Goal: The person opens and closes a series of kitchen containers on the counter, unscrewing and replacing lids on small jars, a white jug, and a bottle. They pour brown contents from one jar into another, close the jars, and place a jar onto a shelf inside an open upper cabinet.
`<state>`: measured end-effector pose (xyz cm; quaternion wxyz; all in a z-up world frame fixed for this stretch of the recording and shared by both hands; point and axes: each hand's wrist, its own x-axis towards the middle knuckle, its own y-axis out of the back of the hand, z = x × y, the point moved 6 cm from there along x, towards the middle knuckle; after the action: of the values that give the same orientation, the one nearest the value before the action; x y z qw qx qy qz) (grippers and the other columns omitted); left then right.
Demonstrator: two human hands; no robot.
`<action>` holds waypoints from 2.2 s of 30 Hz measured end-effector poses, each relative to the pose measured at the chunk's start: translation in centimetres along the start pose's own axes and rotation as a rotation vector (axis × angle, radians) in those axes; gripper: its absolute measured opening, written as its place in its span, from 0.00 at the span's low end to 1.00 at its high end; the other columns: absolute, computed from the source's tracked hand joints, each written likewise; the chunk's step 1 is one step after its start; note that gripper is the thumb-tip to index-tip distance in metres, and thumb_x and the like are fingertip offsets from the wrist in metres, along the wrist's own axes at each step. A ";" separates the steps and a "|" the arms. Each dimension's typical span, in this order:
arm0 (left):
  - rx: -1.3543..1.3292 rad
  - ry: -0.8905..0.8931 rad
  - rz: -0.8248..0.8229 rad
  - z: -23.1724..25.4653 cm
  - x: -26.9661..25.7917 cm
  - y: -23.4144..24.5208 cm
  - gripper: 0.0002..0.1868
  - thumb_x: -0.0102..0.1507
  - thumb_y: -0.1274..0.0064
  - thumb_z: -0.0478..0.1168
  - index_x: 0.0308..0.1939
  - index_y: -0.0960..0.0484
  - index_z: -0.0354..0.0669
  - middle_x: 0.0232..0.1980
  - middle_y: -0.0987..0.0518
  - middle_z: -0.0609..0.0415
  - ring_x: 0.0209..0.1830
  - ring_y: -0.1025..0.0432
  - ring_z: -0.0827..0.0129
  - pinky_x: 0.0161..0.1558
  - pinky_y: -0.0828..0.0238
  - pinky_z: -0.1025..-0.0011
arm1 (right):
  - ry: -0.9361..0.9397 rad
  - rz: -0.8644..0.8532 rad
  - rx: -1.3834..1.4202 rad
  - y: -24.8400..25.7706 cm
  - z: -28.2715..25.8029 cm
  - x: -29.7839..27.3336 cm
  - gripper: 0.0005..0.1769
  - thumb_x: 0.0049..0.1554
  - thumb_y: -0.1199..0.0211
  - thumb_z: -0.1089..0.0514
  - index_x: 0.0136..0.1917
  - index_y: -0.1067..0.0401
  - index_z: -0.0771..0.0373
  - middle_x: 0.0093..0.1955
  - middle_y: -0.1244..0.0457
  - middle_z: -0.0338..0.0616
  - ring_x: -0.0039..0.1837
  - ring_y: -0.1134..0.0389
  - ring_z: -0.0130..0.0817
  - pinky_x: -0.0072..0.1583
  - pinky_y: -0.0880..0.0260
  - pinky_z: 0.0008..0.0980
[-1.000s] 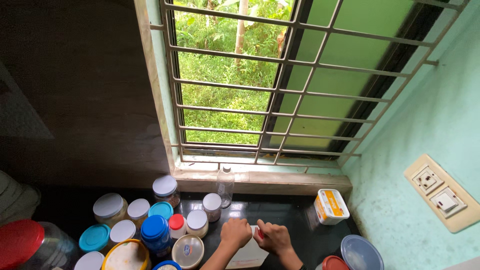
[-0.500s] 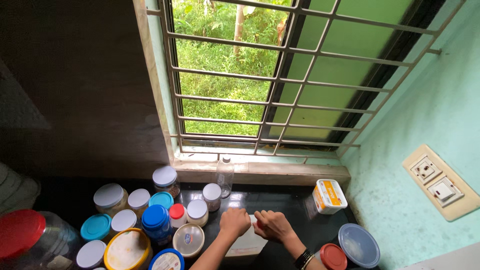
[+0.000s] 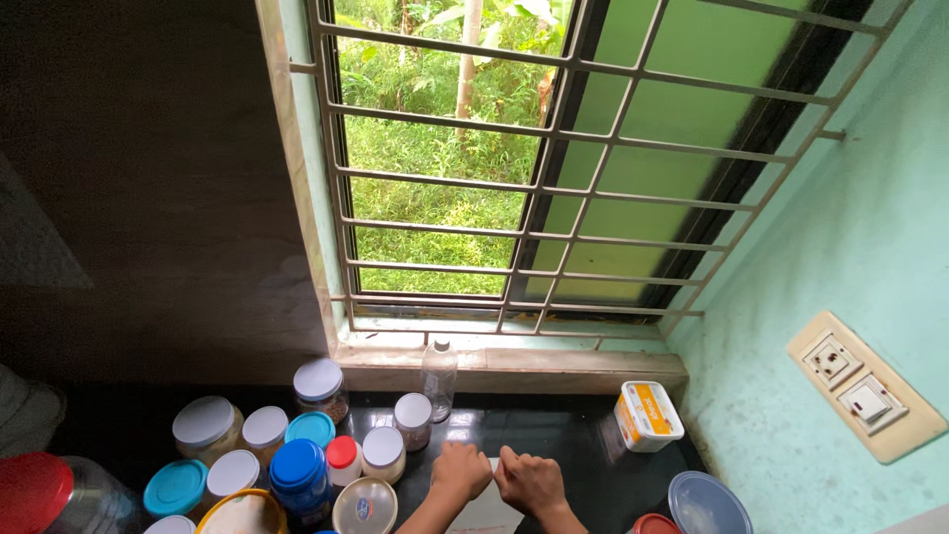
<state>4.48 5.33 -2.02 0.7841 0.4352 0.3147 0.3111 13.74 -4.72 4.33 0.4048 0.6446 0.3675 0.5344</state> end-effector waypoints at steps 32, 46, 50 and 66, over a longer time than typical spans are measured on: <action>-0.186 0.231 -0.116 -0.6 -2.2 0.9 0.37 0.63 0.57 0.66 0.64 0.25 0.42 0.66 0.27 0.40 0.72 0.37 0.37 0.66 0.34 0.45 | -0.510 -0.025 -0.104 0.5 -0.3 -1.8 0.24 0.57 0.44 0.33 0.39 0.30 0.55 0.32 0.30 0.46 0.35 0.26 0.50 0.35 0.25 0.47; -0.702 0.301 0.315 -0.8 -2.7 -5.9 0.32 0.66 0.64 0.66 0.65 0.27 0.52 0.73 0.32 0.49 0.80 0.52 0.48 0.73 0.64 0.36 | -0.559 0.250 0.336 2.5 1.8 -3.6 0.22 0.54 0.36 0.46 0.58 0.29 0.58 0.51 0.34 0.50 0.55 0.30 0.48 0.55 0.28 0.45; -0.809 0.296 0.408 0.1 -0.9 -8.3 0.31 0.69 0.68 0.64 0.65 0.28 0.50 0.70 0.28 0.48 0.76 0.44 0.46 0.75 0.53 0.51 | -0.204 0.348 0.400 1.4 -1.5 -5.1 0.11 0.54 0.37 0.57 0.52 0.26 0.56 0.52 0.33 0.46 0.59 0.32 0.45 0.61 0.34 0.44; -1.826 0.149 0.030 4.6 2.1 -19.0 0.30 0.71 0.55 0.57 0.47 0.18 0.28 0.37 0.23 0.53 0.36 0.32 0.70 0.44 0.32 0.72 | -0.467 0.228 0.239 3.8 7.1 -5.7 0.06 0.56 0.44 0.67 0.45 0.27 0.60 0.54 0.31 0.44 0.64 0.32 0.43 0.62 0.31 0.41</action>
<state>13.36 -3.39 -17.23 0.7971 -0.3709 -0.0092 0.4764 20.04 -12.30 4.87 0.3370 0.8306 0.2495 0.3665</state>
